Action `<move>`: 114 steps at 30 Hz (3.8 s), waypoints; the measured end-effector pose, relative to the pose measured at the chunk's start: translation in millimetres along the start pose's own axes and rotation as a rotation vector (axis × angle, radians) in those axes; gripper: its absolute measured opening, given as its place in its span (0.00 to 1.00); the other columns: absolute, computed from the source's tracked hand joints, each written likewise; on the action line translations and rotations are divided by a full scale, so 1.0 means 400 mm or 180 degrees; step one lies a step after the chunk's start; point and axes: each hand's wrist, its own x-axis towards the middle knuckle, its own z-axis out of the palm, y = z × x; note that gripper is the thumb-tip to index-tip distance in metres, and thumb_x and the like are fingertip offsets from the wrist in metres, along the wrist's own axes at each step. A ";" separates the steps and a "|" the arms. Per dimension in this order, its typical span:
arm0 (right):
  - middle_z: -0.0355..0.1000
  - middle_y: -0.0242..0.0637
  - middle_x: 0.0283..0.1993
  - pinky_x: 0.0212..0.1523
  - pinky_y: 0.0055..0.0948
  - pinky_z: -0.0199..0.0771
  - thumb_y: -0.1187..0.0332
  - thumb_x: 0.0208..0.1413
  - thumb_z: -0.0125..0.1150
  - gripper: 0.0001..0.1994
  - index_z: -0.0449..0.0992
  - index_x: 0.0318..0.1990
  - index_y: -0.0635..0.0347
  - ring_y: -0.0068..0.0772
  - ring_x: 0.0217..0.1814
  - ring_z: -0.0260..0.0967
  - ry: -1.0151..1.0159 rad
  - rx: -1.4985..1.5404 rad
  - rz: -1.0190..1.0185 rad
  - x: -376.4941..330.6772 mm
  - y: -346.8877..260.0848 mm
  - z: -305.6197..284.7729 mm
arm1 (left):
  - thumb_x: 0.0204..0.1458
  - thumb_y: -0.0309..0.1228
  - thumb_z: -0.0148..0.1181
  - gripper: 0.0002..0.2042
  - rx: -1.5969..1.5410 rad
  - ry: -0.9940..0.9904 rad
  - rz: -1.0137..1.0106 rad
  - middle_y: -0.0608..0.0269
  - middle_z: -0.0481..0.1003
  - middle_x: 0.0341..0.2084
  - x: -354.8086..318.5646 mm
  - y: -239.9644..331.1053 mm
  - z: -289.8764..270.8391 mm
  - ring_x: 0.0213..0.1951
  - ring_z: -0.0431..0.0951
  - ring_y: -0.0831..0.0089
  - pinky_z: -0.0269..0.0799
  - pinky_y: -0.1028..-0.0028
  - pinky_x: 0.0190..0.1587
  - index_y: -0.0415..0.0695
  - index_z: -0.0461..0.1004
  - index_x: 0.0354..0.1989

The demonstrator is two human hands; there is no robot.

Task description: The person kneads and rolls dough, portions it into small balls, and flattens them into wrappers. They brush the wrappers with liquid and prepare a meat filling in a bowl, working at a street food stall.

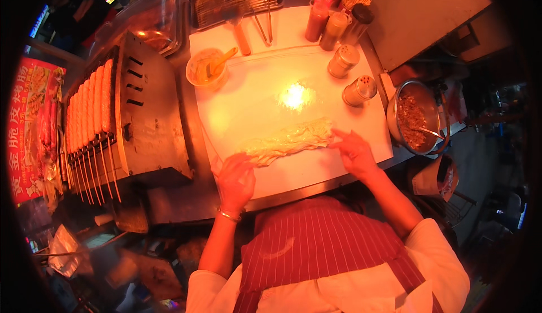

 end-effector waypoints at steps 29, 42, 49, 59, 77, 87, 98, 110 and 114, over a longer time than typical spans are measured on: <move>0.72 0.50 0.49 0.51 0.40 0.70 0.57 0.41 0.73 0.30 0.74 0.51 0.64 0.46 0.51 0.71 0.0202 0.0126 0.1018 0.150 -0.008 0.136 | 0.40 0.28 0.72 0.25 0.0048 -0.0181 -0.1232 0.50 0.73 0.50 0.074 -0.042 0.096 0.54 0.71 0.56 0.68 0.64 0.52 0.41 0.74 0.50; 0.78 0.34 0.34 0.41 0.23 0.73 0.77 0.44 0.67 0.13 0.79 0.39 0.69 0.23 0.35 0.73 0.0999 0.1824 0.1103 0.149 -0.097 -0.250 | 0.44 0.22 0.70 0.19 -0.2169 0.0412 -0.2362 0.58 0.78 0.42 -0.023 -0.062 -0.097 0.40 0.78 0.75 0.75 0.76 0.45 0.32 0.77 0.46; 0.77 0.36 0.35 0.43 0.22 0.72 0.79 0.45 0.63 0.13 0.77 0.41 0.70 0.24 0.37 0.74 0.1292 0.1577 0.0925 0.162 -0.168 -0.391 | 0.47 0.16 0.64 0.22 -0.3076 0.0232 -0.2670 0.55 0.75 0.48 -0.080 -0.090 -0.031 0.47 0.75 0.73 0.73 0.76 0.49 0.34 0.72 0.54; 0.74 0.44 0.48 0.43 0.29 0.76 0.69 0.45 0.72 0.29 0.71 0.57 0.62 0.34 0.44 0.74 -0.0473 0.0763 -0.0348 0.184 -0.390 0.088 | 0.56 0.29 0.62 0.26 -0.4083 0.0554 -0.3213 0.55 0.72 0.53 -0.035 -0.047 0.017 0.50 0.72 0.73 0.71 0.75 0.51 0.37 0.64 0.62; 0.75 0.37 0.39 0.40 0.41 0.73 0.62 0.49 0.62 0.15 0.75 0.46 0.45 0.45 0.42 0.73 -0.0888 -0.1102 -0.0651 0.378 -0.095 0.104 | 0.39 0.29 0.69 0.31 0.0101 -0.0983 -0.1539 0.57 0.70 0.54 0.037 -0.226 0.052 0.57 0.67 0.55 0.58 0.55 0.59 0.51 0.71 0.57; 0.55 0.41 0.67 0.64 0.54 0.50 0.53 0.44 0.68 0.35 0.64 0.62 0.44 0.48 0.70 0.47 -0.0724 -0.0893 -0.0820 0.073 -0.050 -0.053 | 0.39 0.47 0.72 0.42 0.0562 -0.0865 -0.0040 0.57 0.52 0.71 0.007 -0.013 0.005 0.72 0.47 0.58 0.36 0.42 0.68 0.58 0.62 0.67; 0.74 0.37 0.46 0.44 0.42 0.73 0.60 0.46 0.69 0.25 0.72 0.53 0.51 0.47 0.49 0.71 -0.0473 -0.0767 -0.0236 0.253 0.050 0.086 | 0.37 0.26 0.64 0.21 0.0952 -0.0364 -0.0364 0.65 0.73 0.36 0.167 -0.035 0.179 0.45 0.71 0.60 0.61 0.55 0.48 0.52 0.76 0.45; 0.50 0.44 0.74 0.71 0.59 0.39 0.52 0.41 0.73 0.44 0.59 0.69 0.45 0.53 0.77 0.39 -0.0448 -0.0554 -0.0642 0.086 0.014 0.037 | 0.31 0.41 0.78 0.52 0.0268 -0.0309 -0.0711 0.58 0.44 0.72 0.080 0.042 0.038 0.73 0.39 0.50 0.41 0.46 0.70 0.55 0.55 0.70; 0.62 0.42 0.65 0.63 0.52 0.55 0.61 0.45 0.68 0.33 0.67 0.62 0.51 0.52 0.71 0.51 -0.0110 -0.0822 -0.0767 0.129 -0.002 0.103 | 0.36 0.31 0.74 0.36 0.1001 -0.0492 -0.0418 0.56 0.64 0.60 0.084 0.018 0.114 0.64 0.57 0.51 0.58 0.57 0.63 0.50 0.68 0.60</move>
